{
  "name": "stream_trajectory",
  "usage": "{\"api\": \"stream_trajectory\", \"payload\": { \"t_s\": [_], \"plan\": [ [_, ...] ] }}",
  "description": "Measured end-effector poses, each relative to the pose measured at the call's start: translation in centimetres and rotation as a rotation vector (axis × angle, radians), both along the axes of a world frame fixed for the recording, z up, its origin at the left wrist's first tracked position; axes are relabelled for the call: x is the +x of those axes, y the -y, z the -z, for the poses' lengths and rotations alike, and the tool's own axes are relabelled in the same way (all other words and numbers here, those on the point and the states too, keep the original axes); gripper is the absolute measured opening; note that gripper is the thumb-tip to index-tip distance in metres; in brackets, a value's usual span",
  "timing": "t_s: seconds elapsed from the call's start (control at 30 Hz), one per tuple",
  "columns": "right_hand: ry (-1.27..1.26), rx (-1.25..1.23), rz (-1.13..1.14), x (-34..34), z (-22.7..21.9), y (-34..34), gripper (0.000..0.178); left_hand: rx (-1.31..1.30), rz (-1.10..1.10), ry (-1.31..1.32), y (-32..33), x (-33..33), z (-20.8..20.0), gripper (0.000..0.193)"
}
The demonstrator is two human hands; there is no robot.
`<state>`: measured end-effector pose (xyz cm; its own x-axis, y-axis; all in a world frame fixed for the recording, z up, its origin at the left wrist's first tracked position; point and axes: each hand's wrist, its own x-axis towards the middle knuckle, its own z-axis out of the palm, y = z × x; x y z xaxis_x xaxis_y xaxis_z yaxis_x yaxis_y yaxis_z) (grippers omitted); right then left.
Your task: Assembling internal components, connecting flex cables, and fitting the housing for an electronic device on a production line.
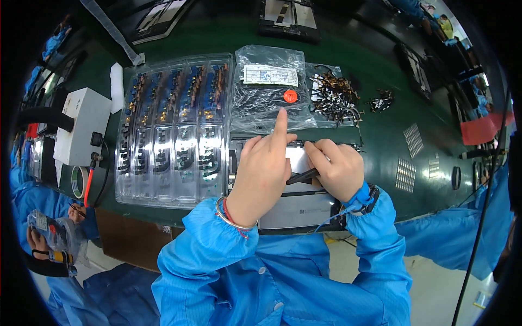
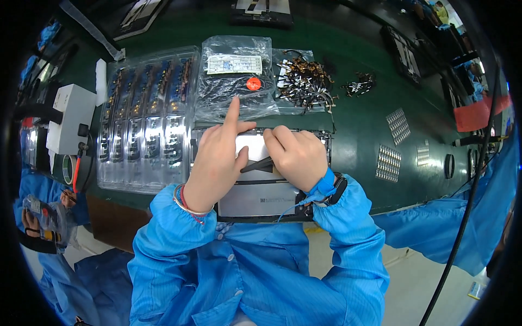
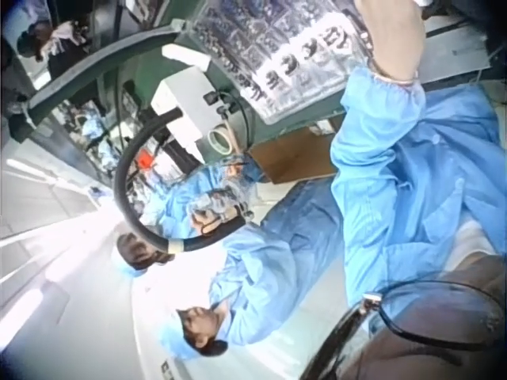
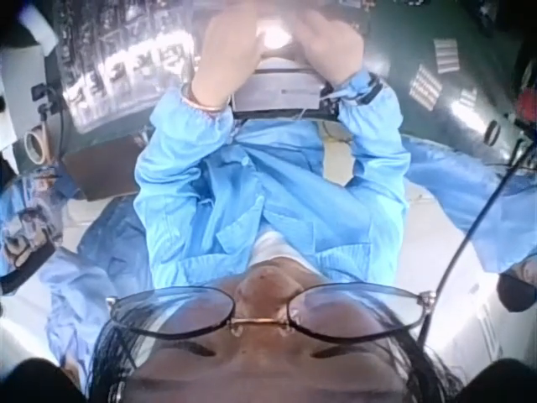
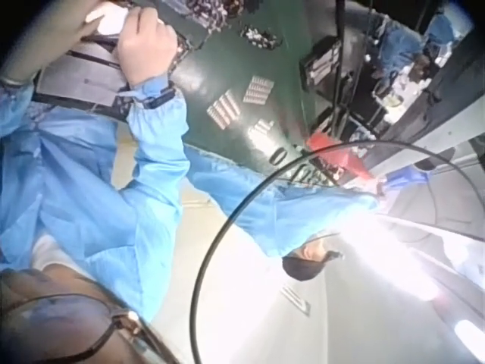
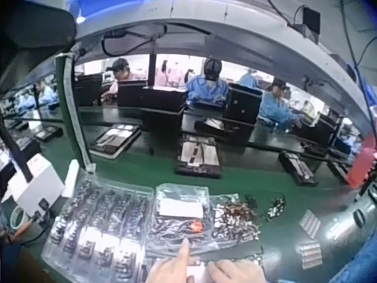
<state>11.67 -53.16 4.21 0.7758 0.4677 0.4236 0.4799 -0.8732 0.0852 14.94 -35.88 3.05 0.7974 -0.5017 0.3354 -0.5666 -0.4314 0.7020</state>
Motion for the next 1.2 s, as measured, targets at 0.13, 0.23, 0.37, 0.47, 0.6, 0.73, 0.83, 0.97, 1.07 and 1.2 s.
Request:
{"api": "stream_trajectory", "payload": {
  "t_s": [0.13,0.23,0.37,0.47,0.6,0.73,0.83,0.97,1.07,1.2],
  "plan": [
    [-0.022,-0.007,0.043,0.0,-0.2,-0.4,0.025,0.013,-0.005,0.0,0.0,0.0,0.1,0.077],
    [-0.025,-0.005,0.043,0.0,-0.2,-0.8,0.023,0.067,0.003,0.014,0.0,-0.2,-0.4,0.077],
    [-0.12,-0.014,0.059,-0.5,-0.5,-0.7,0.023,0.202,0.062,0.116,0.5,-0.6,-0.3,0.076],
    [-0.146,0.073,0.077,-1.3,-2.3,0.7,0.025,0.281,0.068,0.135,0.5,-0.9,-0.5,0.076],
    [-0.173,0.47,0.411,-3.5,-2.8,5.1,0.024,0.35,0.049,0.223,0.8,-1.6,-0.8,0.075],
    [-0.226,0.443,0.476,-4.6,-0.5,6.1,0.027,0.412,0.039,0.31,0.8,-1.8,-1.3,0.071],
    [-0.151,0.455,0.432,-5.1,0.4,5.9,0.028,0.422,0.055,0.358,0.6,-1.9,-1.5,0.067],
    [-0.288,1.108,0.294,-4.5,1.2,5.8,0.021,0.424,0.123,0.32,0.0,-1.2,-1.3,0.062],
    [-0.361,1.197,0.392,-4.1,0.1,5.5,0.017,0.428,0.157,0.288,-0.4,-1.1,-1.4,0.056],
    [-0.281,1.019,0.53,-4.3,0.4,5.0,0.018,0.435,0.156,0.343,-0.1,-1.2,-1.8,0.05]
  ]
}}
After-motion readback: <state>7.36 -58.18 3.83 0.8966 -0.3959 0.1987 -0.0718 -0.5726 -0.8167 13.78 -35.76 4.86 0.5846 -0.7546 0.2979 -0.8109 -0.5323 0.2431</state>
